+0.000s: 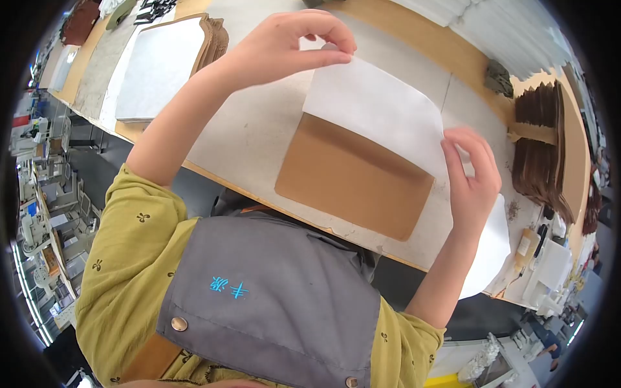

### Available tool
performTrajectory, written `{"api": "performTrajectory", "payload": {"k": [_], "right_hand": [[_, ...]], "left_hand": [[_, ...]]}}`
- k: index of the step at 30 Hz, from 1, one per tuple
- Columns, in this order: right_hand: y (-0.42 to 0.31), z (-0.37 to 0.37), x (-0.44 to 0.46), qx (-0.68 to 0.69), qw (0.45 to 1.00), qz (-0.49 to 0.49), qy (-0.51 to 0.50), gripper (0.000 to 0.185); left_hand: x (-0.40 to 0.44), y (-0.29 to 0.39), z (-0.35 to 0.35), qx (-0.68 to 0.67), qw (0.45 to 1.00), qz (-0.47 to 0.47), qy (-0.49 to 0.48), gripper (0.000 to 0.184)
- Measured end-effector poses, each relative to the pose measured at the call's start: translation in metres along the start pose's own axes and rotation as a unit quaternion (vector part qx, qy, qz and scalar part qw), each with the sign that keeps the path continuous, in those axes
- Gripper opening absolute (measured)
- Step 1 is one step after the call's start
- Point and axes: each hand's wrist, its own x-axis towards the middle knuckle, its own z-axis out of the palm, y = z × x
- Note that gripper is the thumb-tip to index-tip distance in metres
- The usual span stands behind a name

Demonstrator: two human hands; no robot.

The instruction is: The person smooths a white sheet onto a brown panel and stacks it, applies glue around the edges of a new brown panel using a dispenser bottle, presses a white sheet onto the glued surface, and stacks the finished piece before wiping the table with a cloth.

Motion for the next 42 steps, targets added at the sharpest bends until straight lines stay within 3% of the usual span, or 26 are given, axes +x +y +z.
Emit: {"api": "performTrajectory", "payload": {"k": [1,3,7,12,26,34,40,42], "right_hand": [[-0.005,-0.005,-0.006,0.010,1.000,-0.003,0.003,0.011],[-0.013,-0.014,-0.021,0.021,1.000,-0.006,0.005,0.012],[-0.024,-0.022,-0.058,0.027,0.997,-0.062,-0.038,0.022],[-0.029,-0.010,-0.094,0.037,0.994,-0.076,-0.075,0.028],[-0.022,0.009,-0.134,-0.040,0.993,-0.094,-0.067,0.027],[-0.021,0.010,-0.140,-0.056,0.992,-0.093,-0.063,0.026],[-0.020,0.013,-0.140,-0.035,0.995,-0.078,-0.049,0.026],[-0.020,0.013,-0.139,-0.037,0.995,-0.079,-0.047,0.026]], "left_hand": [[-0.008,0.003,0.000,0.001,1.000,0.000,0.001,0.012],[-0.030,0.008,-0.001,-0.035,0.991,0.125,0.033,0.009],[-0.085,0.024,0.014,-0.039,0.987,0.145,0.051,0.014],[-0.139,0.018,0.043,0.050,0.982,0.164,0.078,0.021],[-0.178,0.003,0.077,0.128,0.969,0.203,0.059,0.032],[-0.179,0.002,0.078,0.151,0.965,0.201,0.073,0.033],[-0.178,0.006,0.068,0.142,0.983,0.117,0.027,0.052],[-0.177,0.009,0.066,0.182,0.978,0.093,-0.044,0.064]]}}
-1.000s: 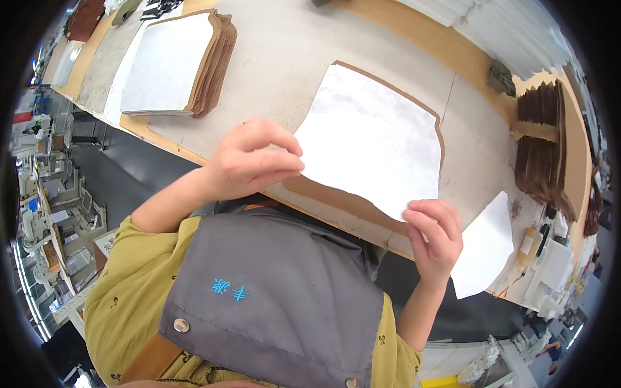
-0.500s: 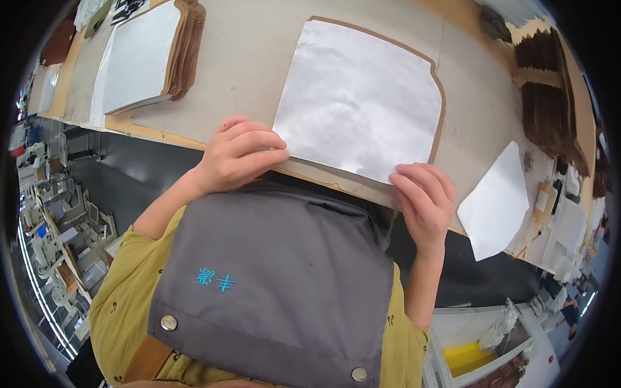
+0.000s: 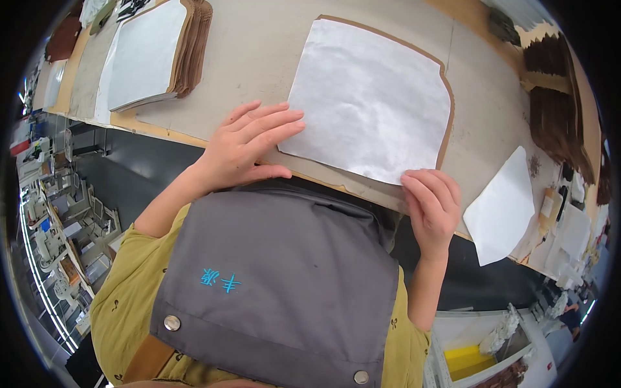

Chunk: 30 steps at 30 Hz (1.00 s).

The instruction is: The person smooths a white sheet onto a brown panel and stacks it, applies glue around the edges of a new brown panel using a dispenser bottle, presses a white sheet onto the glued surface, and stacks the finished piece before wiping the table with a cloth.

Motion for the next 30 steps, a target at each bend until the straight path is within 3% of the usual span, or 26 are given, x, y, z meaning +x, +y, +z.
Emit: {"api": "performTrajectory", "payload": {"k": [6,10,16,23,30], "right_hand": [[0.001,-0.003,-0.001,-0.019,1.000,-0.007,-0.013,0.028],[0.001,-0.005,-0.004,-0.044,0.999,-0.007,-0.004,0.034],[0.009,-0.009,-0.015,-0.076,0.997,0.004,0.000,0.036],[0.010,-0.012,-0.018,-0.076,0.997,-0.006,-0.001,0.035],[0.008,-0.015,-0.019,-0.092,0.996,-0.004,-0.004,0.035]], "left_hand": [[-0.005,-0.012,-0.006,0.109,0.981,0.049,-0.156,0.074],[-0.005,-0.015,-0.007,0.120,0.974,0.054,-0.184,0.075],[0.015,-0.019,-0.014,0.115,0.978,0.128,-0.122,0.087],[0.118,-0.010,0.025,0.045,0.965,0.225,-0.126,0.092],[0.134,-0.012,0.040,0.042,0.940,0.269,-0.205,0.100]]}}
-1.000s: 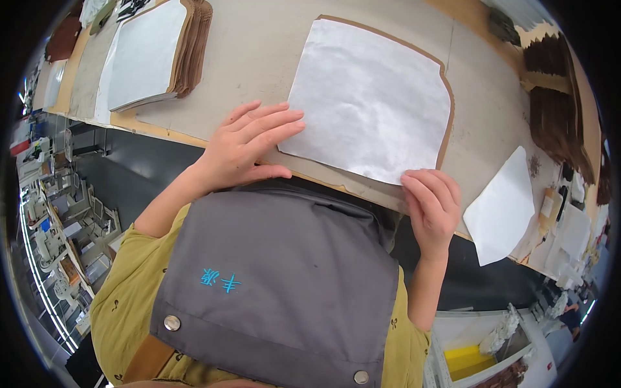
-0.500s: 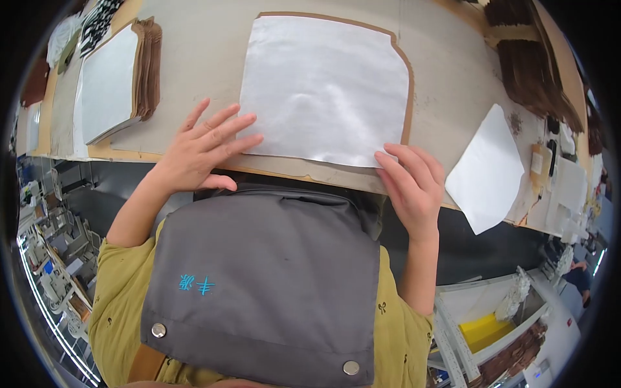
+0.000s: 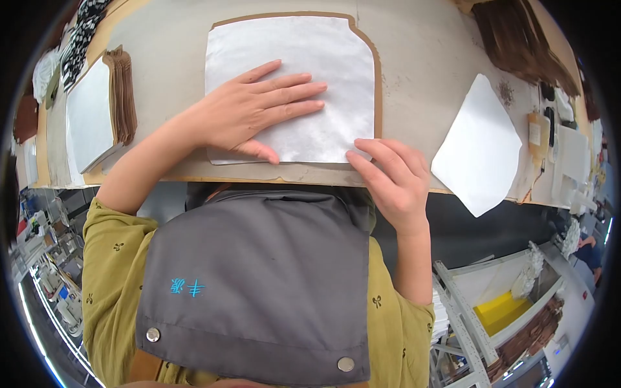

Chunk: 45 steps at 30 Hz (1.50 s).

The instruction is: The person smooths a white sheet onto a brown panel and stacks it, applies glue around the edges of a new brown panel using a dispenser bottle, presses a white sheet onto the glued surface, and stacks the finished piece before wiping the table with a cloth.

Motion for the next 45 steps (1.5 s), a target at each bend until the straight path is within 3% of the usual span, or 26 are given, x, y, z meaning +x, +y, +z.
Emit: {"api": "performTrajectory", "payload": {"k": [7,9,10,11,13,16,20,22,25,30,34,36,37,39,42,44,45], "right_hand": [[0.004,0.003,0.001,-0.009,0.999,-0.024,0.032,0.030],[0.004,0.005,0.000,0.000,0.999,-0.022,0.048,0.031],[0.003,0.006,-0.001,-0.002,0.999,-0.021,0.049,0.031],[0.003,0.007,-0.001,0.001,0.998,-0.017,0.056,0.032],[0.004,0.008,-0.003,0.003,0.998,-0.013,0.064,0.033],[0.005,0.009,-0.009,0.013,0.997,-0.002,0.080,0.033],[0.007,0.004,-0.011,0.001,0.993,0.081,0.085,0.028],[0.008,0.003,-0.013,0.008,0.992,0.104,0.069,0.027],[0.009,0.006,-0.017,0.008,0.992,0.119,0.051,0.026],[0.008,0.006,-0.008,0.023,0.982,0.158,0.100,0.038],[0.007,0.004,0.015,0.125,0.960,0.193,0.162,0.045],[0.006,-0.005,0.023,0.132,0.973,0.185,0.045,0.044],[0.010,-0.003,0.022,0.135,0.973,0.185,0.043,0.044],[0.025,0.002,0.018,0.084,0.994,0.059,0.043,0.042],[0.027,-0.002,0.018,0.059,0.997,0.039,0.032,0.038],[0.031,-0.001,0.015,0.053,0.998,0.027,0.034,0.037],[0.033,0.000,0.014,0.045,0.998,0.016,0.037,0.037]], "left_hand": [[0.021,0.033,0.004,-0.100,0.994,0.045,0.015,0.095],[0.035,0.053,0.007,-0.141,0.984,-0.051,0.098,0.087],[0.041,0.061,0.014,-0.156,0.969,-0.077,0.173,0.070],[0.045,0.067,0.016,-0.155,0.970,-0.076,0.173,0.070],[0.052,0.074,0.019,-0.120,0.962,-0.117,0.214,0.046],[0.056,0.074,0.023,-0.134,0.954,-0.117,0.240,0.031],[0.051,0.068,0.020,-0.218,0.940,-0.098,0.245,0.024],[0.048,0.066,0.017,-0.403,0.868,-0.099,0.272,0.017],[0.043,0.060,0.013,-0.479,0.824,-0.124,0.276,0.011],[0.043,0.059,0.016,-0.521,0.802,-0.128,0.262,0.010],[0.046,0.060,0.015,-0.451,0.854,-0.086,0.244,0.011],[0.047,0.060,0.015,-0.432,0.867,-0.079,0.237,0.012],[0.046,0.060,0.016,-0.429,0.869,-0.075,0.234,0.016],[0.044,0.060,0.017,-0.427,0.871,-0.075,0.232,0.020],[0.040,0.056,0.011,-0.488,0.844,-0.085,0.203,0.024],[0.035,0.041,0.003,-0.455,0.871,-0.053,0.177,0.043],[0.033,0.034,-0.002,-0.456,0.871,-0.054,0.175,0.043]]}}
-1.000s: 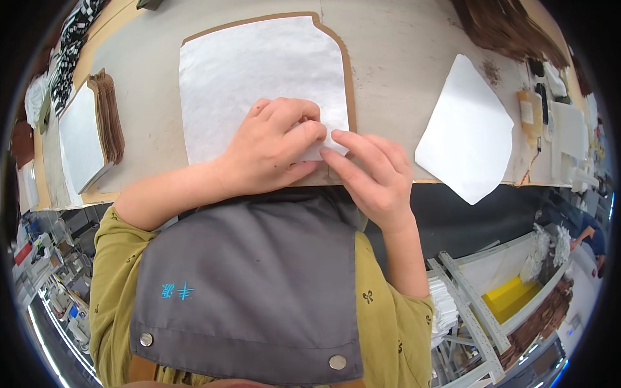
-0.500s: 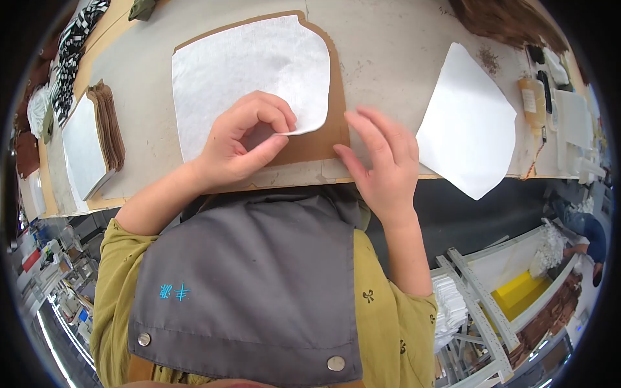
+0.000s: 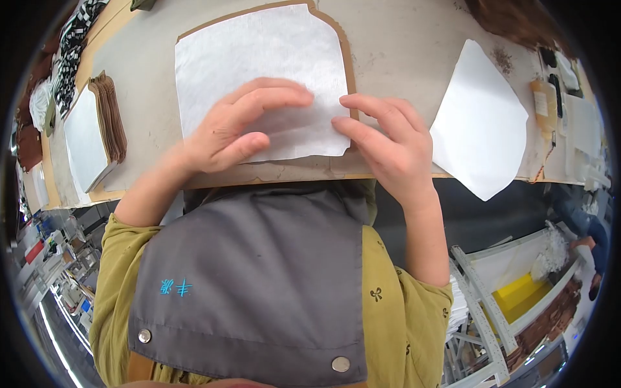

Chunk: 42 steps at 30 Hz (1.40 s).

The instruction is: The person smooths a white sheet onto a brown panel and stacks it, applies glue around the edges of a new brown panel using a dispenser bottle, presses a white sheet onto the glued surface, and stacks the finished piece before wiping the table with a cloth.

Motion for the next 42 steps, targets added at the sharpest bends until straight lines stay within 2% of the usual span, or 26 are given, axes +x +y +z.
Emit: {"api": "performTrajectory", "payload": {"k": [1,2,3,4,6,9,16,20,22,24,25,27,31,42], "right_hand": [[0.001,0.001,-0.001,0.001,1.000,0.002,0.000,0.037],[0.003,0.003,-0.003,-0.007,1.000,-0.007,0.003,0.036],[0.004,0.004,-0.003,-0.013,1.000,-0.016,0.005,0.036],[0.005,0.004,-0.003,-0.012,1.000,-0.018,0.006,0.036],[0.007,0.003,-0.004,-0.024,0.999,-0.029,-0.001,0.036],[0.006,0.002,-0.005,-0.036,0.999,-0.026,-0.009,0.036],[0.006,0.002,-0.006,-0.030,0.999,-0.023,-0.015,0.037],[0.006,-0.005,-0.010,-0.016,0.997,0.037,0.059,0.033],[0.007,-0.012,-0.017,-0.031,0.993,0.065,0.088,0.031],[0.007,-0.014,-0.028,-0.025,0.981,0.145,0.129,0.028],[0.009,-0.015,-0.034,-0.023,0.977,0.161,0.134,0.025],[0.012,-0.012,-0.041,-0.018,0.974,0.172,0.144,0.024],[0.014,-0.012,-0.041,-0.007,0.974,0.173,0.149,0.023],[0.017,-0.013,-0.041,0.007,0.976,0.154,0.152,0.023]], "left_hand": [[0.002,0.000,-0.010,0.173,0.984,0.026,-0.028,0.057],[0.003,-0.002,-0.017,0.340,0.937,0.052,-0.055,0.071],[0.001,-0.009,-0.023,0.408,0.908,0.029,-0.090,0.086],[-0.003,-0.012,-0.022,0.409,0.907,0.028,-0.090,0.086],[-0.008,-0.018,-0.020,0.472,0.870,0.016,-0.145,0.091],[-0.011,-0.008,-0.012,0.453,0.869,0.021,-0.197,0.095],[-0.020,0.005,0.006,0.412,0.877,0.049,-0.244,0.091],[-0.021,0.000,0.010,0.376,0.875,0.093,-0.292,0.087],[-0.015,0.001,0.004,0.347,0.888,0.082,-0.290,0.084],[-0.006,-0.001,-0.005,0.467,0.874,0.004,-0.130,0.082],[0.000,-0.010,-0.008,0.469,0.874,0.006,-0.132,0.082],[0.014,-0.034,-0.014,0.514,0.847,-0.102,0.090,0.086],[0.030,-0.043,-0.006,0.549,0.822,-0.131,0.070,0.084],[0.036,-0.002,0.070,0.492,0.862,-0.122,-0.011,0.096]]}}
